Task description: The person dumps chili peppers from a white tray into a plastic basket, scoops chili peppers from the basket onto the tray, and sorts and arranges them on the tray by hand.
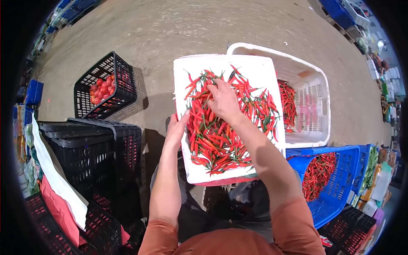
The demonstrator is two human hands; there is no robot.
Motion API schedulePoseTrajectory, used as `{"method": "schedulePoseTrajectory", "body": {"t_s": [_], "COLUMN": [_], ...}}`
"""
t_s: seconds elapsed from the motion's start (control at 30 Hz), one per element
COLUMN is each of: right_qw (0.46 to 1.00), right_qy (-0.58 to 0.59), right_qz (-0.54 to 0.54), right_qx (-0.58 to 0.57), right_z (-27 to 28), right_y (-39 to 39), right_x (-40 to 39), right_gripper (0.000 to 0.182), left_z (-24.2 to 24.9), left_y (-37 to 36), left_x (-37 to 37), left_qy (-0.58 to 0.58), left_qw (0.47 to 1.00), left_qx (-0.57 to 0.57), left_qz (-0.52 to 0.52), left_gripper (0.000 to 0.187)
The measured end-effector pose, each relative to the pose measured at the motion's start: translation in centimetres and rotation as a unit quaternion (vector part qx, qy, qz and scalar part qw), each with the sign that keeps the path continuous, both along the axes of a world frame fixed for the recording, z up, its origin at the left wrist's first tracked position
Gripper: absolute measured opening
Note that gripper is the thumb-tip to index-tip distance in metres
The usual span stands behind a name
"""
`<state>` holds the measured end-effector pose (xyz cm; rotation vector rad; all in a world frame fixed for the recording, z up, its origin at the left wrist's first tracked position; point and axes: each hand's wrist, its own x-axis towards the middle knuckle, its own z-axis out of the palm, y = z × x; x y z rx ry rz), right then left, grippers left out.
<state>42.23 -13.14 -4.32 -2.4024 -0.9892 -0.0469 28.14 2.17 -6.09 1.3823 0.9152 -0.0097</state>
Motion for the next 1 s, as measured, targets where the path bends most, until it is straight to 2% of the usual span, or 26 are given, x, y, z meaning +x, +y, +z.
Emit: {"method": "schedulePoseTrajectory", "body": {"t_s": [0.03, 0.07, 0.1, 0.13, 0.2, 0.27, 0.33, 0.43, 0.53, 0.6, 0.7, 0.73, 0.8, 0.83, 0.9, 1.0], "right_qw": [0.999, 0.999, 0.999, 1.0, 0.996, 0.976, 0.962, 0.984, 0.995, 0.982, 0.973, 0.97, 0.966, 0.956, 0.955, 0.963], "right_qy": [0.03, -0.005, 0.003, 0.012, 0.059, 0.16, 0.182, 0.132, 0.013, -0.009, -0.023, -0.032, 0.044, 0.082, 0.123, 0.141], "right_qz": [-0.018, -0.026, -0.022, -0.016, -0.006, -0.011, -0.029, -0.001, 0.077, 0.156, 0.163, 0.155, 0.132, 0.123, 0.084, 0.099], "right_qx": [-0.022, 0.035, 0.028, 0.022, -0.06, -0.147, -0.201, -0.116, -0.066, -0.108, -0.163, -0.182, -0.218, -0.252, -0.255, -0.209], "right_z": [0.4, 1.3, 2.1, 2.7, 2.9, 4.0, 4.7, 4.5, 3.6, 4.1, 2.6, 2.5, 3.1, 3.7, 4.3, 4.3], "right_y": [-0.6, -1.5, -2.6, -3.9, -7.5, -10.5, -11.6, -10.3, -7.2, -5.7, -6.2, -6.8, -7.7, -8.2, -9.6, -12.2], "right_x": [0.1, -0.6, -1.1, -1.5, -1.9, -2.5, -3.4, -5.0, -6.7, -7.8, -7.9, -7.6, -6.9, -6.2, -5.7, -5.5], "right_gripper": [0.043, 0.04, 0.04, 0.041, 0.037, 0.037, 0.039, 0.047, 0.055, 0.053, 0.052, 0.051, 0.054, 0.051, 0.049, 0.048], "left_z": [-0.2, -0.6, -1.1, -1.9, -2.7, -2.4, -1.8, -2.7, -3.5, -3.1, -2.6, -2.5, -2.5, -2.8, -3.1, -3.2], "left_y": [0.1, 0.5, 0.7, 0.9, 1.2, 1.1, 0.8, 0.7, 0.9, 0.9, 1.0, 0.9, 1.1, 1.2, 1.6, 1.6], "left_x": [0.0, 0.0, -0.2, -0.2, -0.4, -0.5, -0.4, -0.3, -0.3, 0.0, 0.0, 0.0, -0.3, -0.3, -0.6, -0.8], "left_qy": [-0.001, -0.027, -0.052, -0.07, -0.07, -0.071, -0.056, -0.044, -0.039, -0.06, -0.057, -0.028, 0.027, 0.027, 0.022, 0.025], "left_qw": [1.0, 0.999, 0.995, 0.993, 0.992, 0.993, 0.995, 0.996, 0.997, 0.997, 0.996, 0.997, 0.996, 0.998, 0.999, 0.999], "left_qx": [-0.002, -0.008, -0.013, -0.044, -0.02, 0.006, 0.026, 0.042, 0.037, 0.006, -0.011, 0.017, 0.073, 0.048, 0.03, 0.016], "left_qz": [-0.002, -0.045, -0.086, -0.083, -0.099, -0.089, -0.077, -0.059, -0.064, -0.058, -0.074, -0.064, -0.043, -0.03, -0.031, -0.041], "left_gripper": [0.067, 0.069, 0.071, 0.073, 0.073, 0.064, 0.054, 0.052, 0.05, 0.05, 0.05, 0.051, 0.054, 0.054, 0.053, 0.049]}}
